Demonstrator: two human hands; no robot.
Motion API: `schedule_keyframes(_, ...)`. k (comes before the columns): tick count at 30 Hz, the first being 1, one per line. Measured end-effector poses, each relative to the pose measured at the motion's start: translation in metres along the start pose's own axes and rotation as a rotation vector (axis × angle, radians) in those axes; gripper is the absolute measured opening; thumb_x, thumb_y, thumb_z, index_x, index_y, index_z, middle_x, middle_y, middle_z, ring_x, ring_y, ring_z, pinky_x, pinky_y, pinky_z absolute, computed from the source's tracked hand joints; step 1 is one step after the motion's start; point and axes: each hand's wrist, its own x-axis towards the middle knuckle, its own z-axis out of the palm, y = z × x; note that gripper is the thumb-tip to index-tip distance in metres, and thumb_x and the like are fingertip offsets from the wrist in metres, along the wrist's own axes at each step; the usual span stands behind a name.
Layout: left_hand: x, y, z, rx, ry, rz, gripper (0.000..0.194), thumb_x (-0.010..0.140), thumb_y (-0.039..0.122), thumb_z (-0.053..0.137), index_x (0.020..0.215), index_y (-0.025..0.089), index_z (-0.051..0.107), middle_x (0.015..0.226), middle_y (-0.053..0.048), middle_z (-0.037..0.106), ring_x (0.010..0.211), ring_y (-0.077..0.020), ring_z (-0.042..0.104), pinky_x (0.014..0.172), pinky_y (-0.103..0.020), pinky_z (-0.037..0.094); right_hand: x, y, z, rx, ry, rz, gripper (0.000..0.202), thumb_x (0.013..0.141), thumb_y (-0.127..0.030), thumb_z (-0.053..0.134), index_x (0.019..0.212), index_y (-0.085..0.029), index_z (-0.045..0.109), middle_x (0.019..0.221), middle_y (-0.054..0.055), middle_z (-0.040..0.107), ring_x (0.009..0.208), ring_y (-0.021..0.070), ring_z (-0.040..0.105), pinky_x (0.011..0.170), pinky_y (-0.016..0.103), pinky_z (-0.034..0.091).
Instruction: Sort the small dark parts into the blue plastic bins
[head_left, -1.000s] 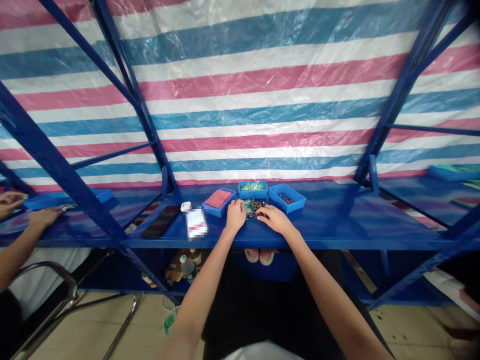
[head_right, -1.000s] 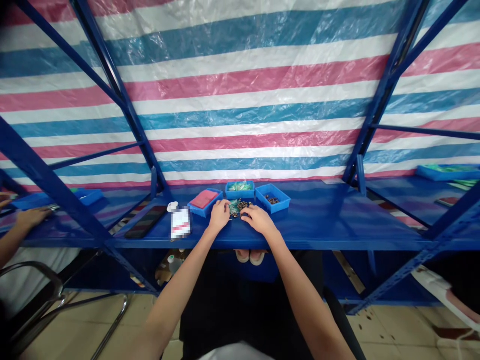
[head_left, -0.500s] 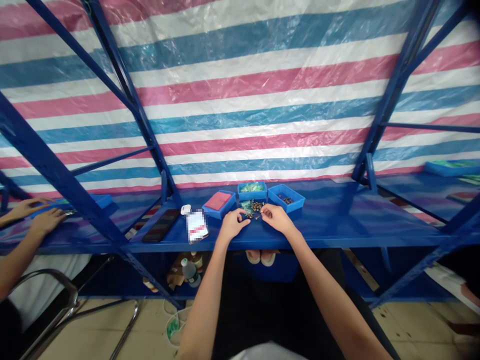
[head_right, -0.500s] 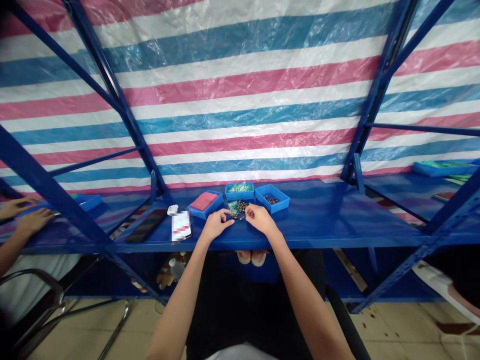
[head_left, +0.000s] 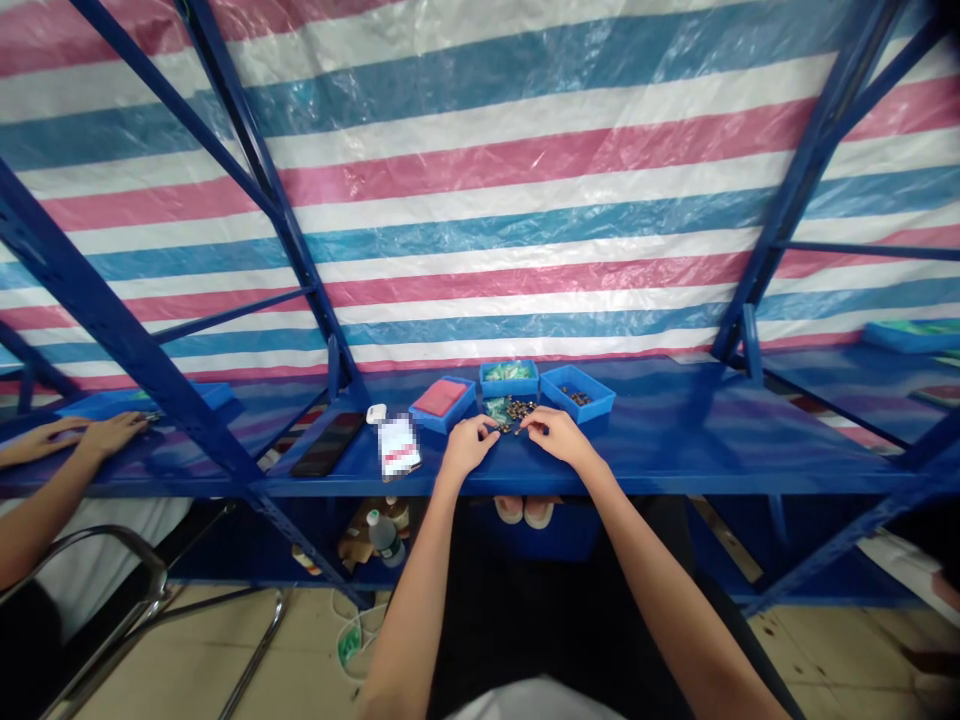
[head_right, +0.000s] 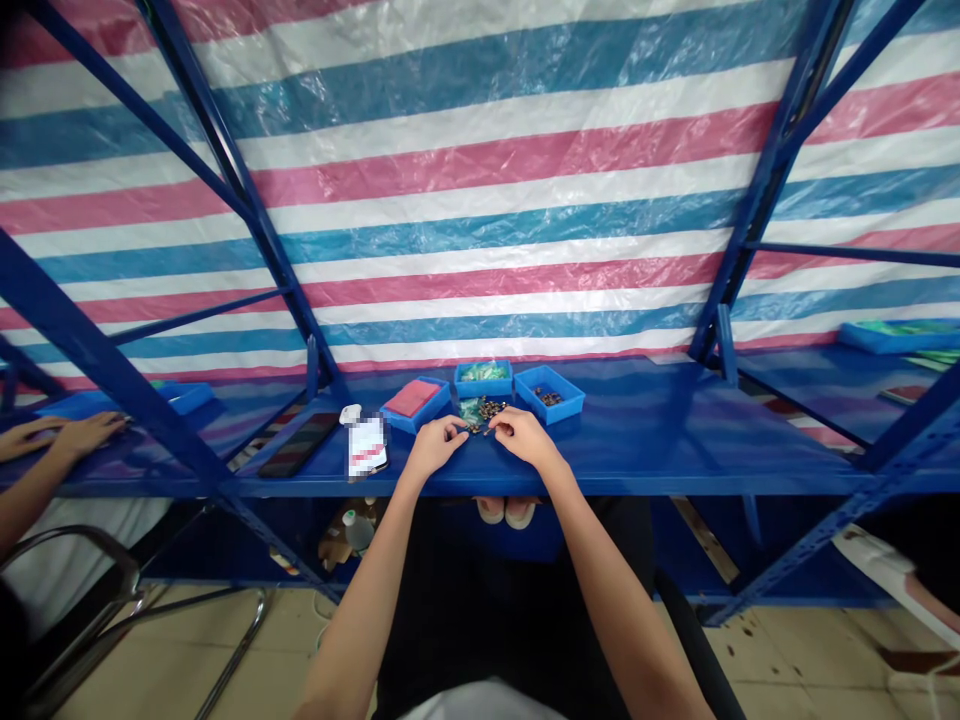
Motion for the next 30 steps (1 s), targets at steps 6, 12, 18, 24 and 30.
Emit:
schedule_keyframes(6, 0.000, -0.002, 0.000, -0.011, 0.012, -0.007, 0.018, 0.087, 0.031, 0.063, 0.102, 0.024, 0.071, 0.077, 0.001, 0.071, 0.073, -0.0150, 0.065, 0.070, -0.023, 0.046, 0.001, 0.005, 0.002, 0.021, 0.030, 0.089, 0.020, 0.088, -0.021, 0.055, 0.102, -0.022, 0.070, 0.098, 0.006, 0.072, 0.083, 0.0189, 0.068, 0.079, 0.034, 0.056)
schedule_keyframes(12, -0.001, -0.005, 0.001, -0.037, 0.016, -0.021, 0.020, 0.086, 0.031, 0.064, 0.103, 0.023, 0.070, 0.077, 0.001, 0.071, 0.074, -0.0150, 0.066, 0.070, -0.023, 0.047, 0.000, -0.003, 0.000, 0.027, 0.101, 0.127, 0.018, 0.089, -0.024, 0.056, 0.103, -0.022, 0.069, 0.101, 0.006, 0.074, 0.090, 0.0216, 0.070, 0.087, 0.038, 0.055)
schedule_keyframes(18, -0.001, -0.007, 0.002, -0.058, 0.022, -0.024, 0.019, 0.086, 0.033, 0.064, 0.101, 0.023, 0.070, 0.078, 0.001, 0.072, 0.075, -0.0154, 0.067, 0.069, -0.023, 0.048, -0.003, -0.004, -0.008, -0.211, 0.440, 0.121, 0.024, 0.096, -0.034, 0.049, 0.100, -0.021, 0.069, 0.104, 0.012, 0.072, 0.101, 0.0273, 0.062, 0.096, 0.044, 0.044)
schedule_keyframes(24, -0.002, -0.004, 0.000, -0.065, 0.022, -0.041, 0.020, 0.087, 0.034, 0.062, 0.102, 0.023, 0.071, 0.079, 0.001, 0.072, 0.077, -0.0159, 0.068, 0.071, -0.023, 0.048, -0.003, 0.003, -0.011, -0.497, 0.750, 0.463, 0.026, 0.095, -0.034, 0.047, 0.102, -0.019, 0.069, 0.106, 0.016, 0.069, 0.116, 0.0365, 0.047, 0.101, 0.064, 0.022)
schedule_keyframes(30, -0.002, -0.003, 0.000, -0.073, 0.036, -0.026, 0.019, 0.088, 0.034, 0.061, 0.100, 0.024, 0.071, 0.078, 0.000, 0.072, 0.075, -0.0156, 0.067, 0.069, -0.023, 0.048, -0.003, -0.014, -0.004, -0.452, 0.350, 0.161, 0.027, 0.097, -0.032, 0.047, 0.110, -0.023, 0.069, 0.116, 0.012, 0.064, 0.116, 0.0295, 0.051, 0.101, 0.047, 0.038)
